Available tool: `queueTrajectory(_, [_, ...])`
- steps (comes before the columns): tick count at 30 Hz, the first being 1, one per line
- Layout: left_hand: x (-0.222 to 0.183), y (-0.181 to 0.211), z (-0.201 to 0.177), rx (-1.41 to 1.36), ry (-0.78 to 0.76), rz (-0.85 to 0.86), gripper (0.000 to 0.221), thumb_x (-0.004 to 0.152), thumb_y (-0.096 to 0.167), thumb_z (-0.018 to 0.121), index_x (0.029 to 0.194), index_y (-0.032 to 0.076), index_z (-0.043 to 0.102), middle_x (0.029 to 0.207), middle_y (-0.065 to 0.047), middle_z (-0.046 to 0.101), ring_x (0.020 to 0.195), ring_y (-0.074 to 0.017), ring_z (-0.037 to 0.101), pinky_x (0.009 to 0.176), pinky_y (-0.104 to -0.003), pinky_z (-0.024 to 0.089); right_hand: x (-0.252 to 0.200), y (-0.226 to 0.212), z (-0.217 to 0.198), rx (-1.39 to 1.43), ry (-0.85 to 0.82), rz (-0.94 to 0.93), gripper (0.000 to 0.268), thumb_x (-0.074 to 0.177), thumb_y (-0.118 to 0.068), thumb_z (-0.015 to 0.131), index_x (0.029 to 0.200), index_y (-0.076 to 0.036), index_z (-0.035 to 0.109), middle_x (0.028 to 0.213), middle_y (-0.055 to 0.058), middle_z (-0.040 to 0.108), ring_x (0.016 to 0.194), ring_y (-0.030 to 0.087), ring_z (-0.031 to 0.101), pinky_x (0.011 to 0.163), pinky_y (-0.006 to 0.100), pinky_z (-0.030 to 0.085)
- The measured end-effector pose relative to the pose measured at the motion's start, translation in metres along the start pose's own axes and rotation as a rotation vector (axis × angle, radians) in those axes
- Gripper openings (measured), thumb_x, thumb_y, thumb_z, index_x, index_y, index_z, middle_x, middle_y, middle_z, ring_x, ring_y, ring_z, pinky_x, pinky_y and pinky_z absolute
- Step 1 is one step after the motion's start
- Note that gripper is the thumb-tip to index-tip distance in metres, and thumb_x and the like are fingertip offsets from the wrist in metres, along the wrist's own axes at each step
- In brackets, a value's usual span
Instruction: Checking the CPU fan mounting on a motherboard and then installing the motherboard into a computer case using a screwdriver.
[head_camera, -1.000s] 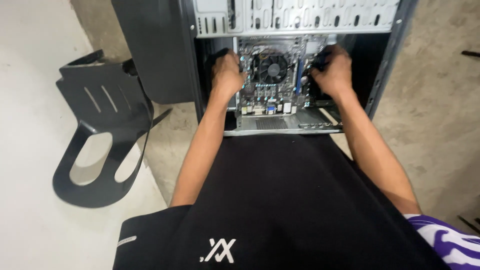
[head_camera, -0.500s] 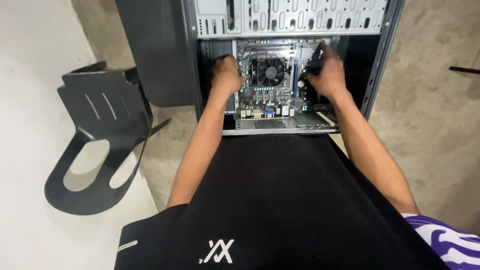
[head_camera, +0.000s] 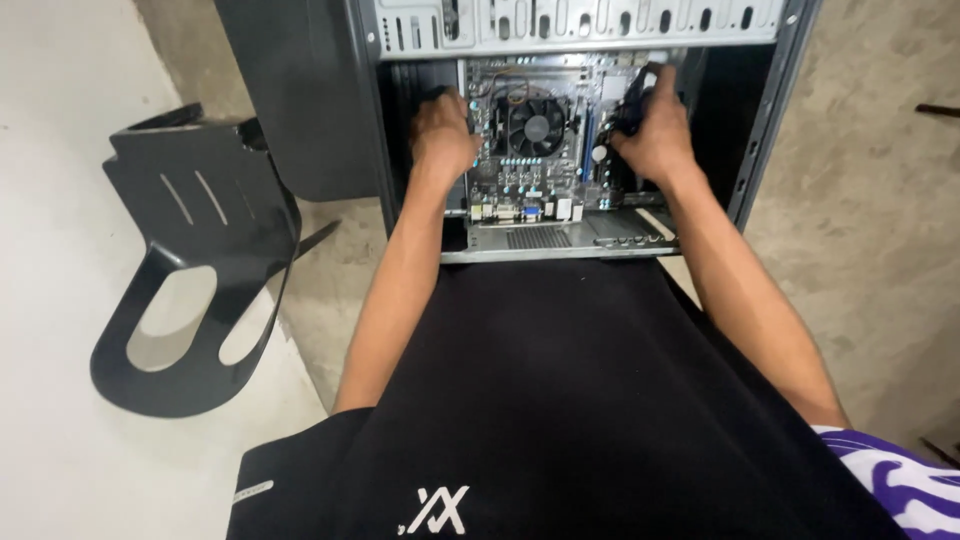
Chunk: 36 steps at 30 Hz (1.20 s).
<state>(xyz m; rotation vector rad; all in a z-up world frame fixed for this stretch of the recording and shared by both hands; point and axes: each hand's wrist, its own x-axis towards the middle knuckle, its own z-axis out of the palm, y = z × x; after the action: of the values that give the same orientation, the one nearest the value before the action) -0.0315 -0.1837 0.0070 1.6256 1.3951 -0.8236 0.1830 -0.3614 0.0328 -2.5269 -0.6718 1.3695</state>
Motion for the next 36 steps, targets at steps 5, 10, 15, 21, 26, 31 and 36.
queueTrajectory(5, [-0.007, 0.011, -0.009, -0.011, -0.056, -0.066, 0.043, 0.088, 0.019, 0.082, 0.125, 0.013, 0.062, 0.127, -0.011, 0.063, 0.115, -0.0293, 0.065, 0.088, -0.038, 0.059, -0.003, 0.001, -0.003, 0.045, 0.022, -0.08, 0.088, 0.086, 0.006, 0.079, 0.151, -0.012, 0.023, 0.135, 0.032, 0.051, 0.128, 0.046, 0.05, 0.111, 0.056, 0.045])
queueTrajectory(10, [0.003, 0.006, -0.001, 0.004, -0.045, -0.033, 0.045, 0.086, 0.02, 0.084, 0.124, 0.011, 0.063, 0.117, -0.01, 0.069, 0.105, -0.0269, 0.071, 0.078, -0.035, 0.064, 0.011, 0.021, 0.003, 0.017, 0.082, -0.168, 0.085, 0.084, -0.002, 0.083, 0.149, -0.013, 0.029, 0.116, 0.024, 0.061, 0.106, 0.042, 0.063, 0.091, 0.052, 0.053])
queueTrajectory(15, [0.017, -0.005, 0.014, -0.003, -0.037, -0.027, 0.043, 0.086, 0.026, 0.084, 0.12, 0.015, 0.059, 0.119, -0.008, 0.061, 0.106, -0.024, 0.065, 0.083, -0.036, 0.057, 0.01, 0.018, -0.003, 0.032, 0.062, -0.172, 0.083, 0.087, 0.001, 0.082, 0.15, -0.012, 0.029, 0.116, 0.022, 0.059, 0.094, 0.036, 0.062, 0.079, 0.049, 0.054])
queueTrajectory(21, [-0.001, 0.006, -0.003, -0.12, -0.049, -0.102, 0.034, 0.088, 0.019, 0.082, 0.114, 0.017, 0.061, 0.117, -0.003, 0.063, 0.104, -0.0194, 0.069, 0.084, -0.033, 0.059, 0.011, 0.024, 0.001, 0.085, 0.108, -0.217, 0.081, 0.085, 0.003, 0.085, 0.145, -0.015, 0.033, 0.106, 0.015, 0.062, 0.076, 0.028, 0.063, 0.065, 0.046, 0.052])
queueTrajectory(26, [0.029, -0.012, 0.013, -0.001, -0.013, -0.056, 0.034, 0.083, 0.03, 0.088, 0.106, 0.021, 0.065, 0.108, -0.002, 0.073, 0.097, -0.0204, 0.074, 0.077, -0.035, 0.06, 0.007, 0.017, 0.002, 0.103, 0.076, -0.201, 0.078, 0.085, 0.004, 0.085, 0.141, -0.017, 0.034, 0.106, 0.016, 0.064, 0.08, 0.03, 0.066, 0.067, 0.046, 0.055])
queueTrajectory(31, [0.008, 0.004, -0.002, -0.008, -0.058, -0.089, 0.035, 0.089, 0.023, 0.082, 0.117, 0.016, 0.063, 0.113, -0.006, 0.071, 0.101, -0.0214, 0.073, 0.08, -0.033, 0.063, 0.008, 0.016, 0.001, 0.087, 0.092, -0.171, 0.079, 0.085, 0.005, 0.086, 0.142, -0.017, 0.035, 0.106, 0.015, 0.06, 0.077, 0.027, 0.063, 0.061, 0.044, 0.054])
queueTrajectory(36, [-0.001, 0.005, -0.001, -0.082, 0.006, -0.046, 0.032, 0.085, 0.016, 0.084, 0.11, 0.013, 0.063, 0.112, -0.008, 0.07, 0.104, -0.0235, 0.071, 0.08, -0.036, 0.06, 0.014, 0.023, 0.002, 0.118, 0.13, -0.174, 0.074, 0.081, 0.004, 0.088, 0.137, -0.015, 0.043, 0.111, 0.012, 0.064, 0.09, 0.027, 0.066, 0.073, 0.04, 0.057])
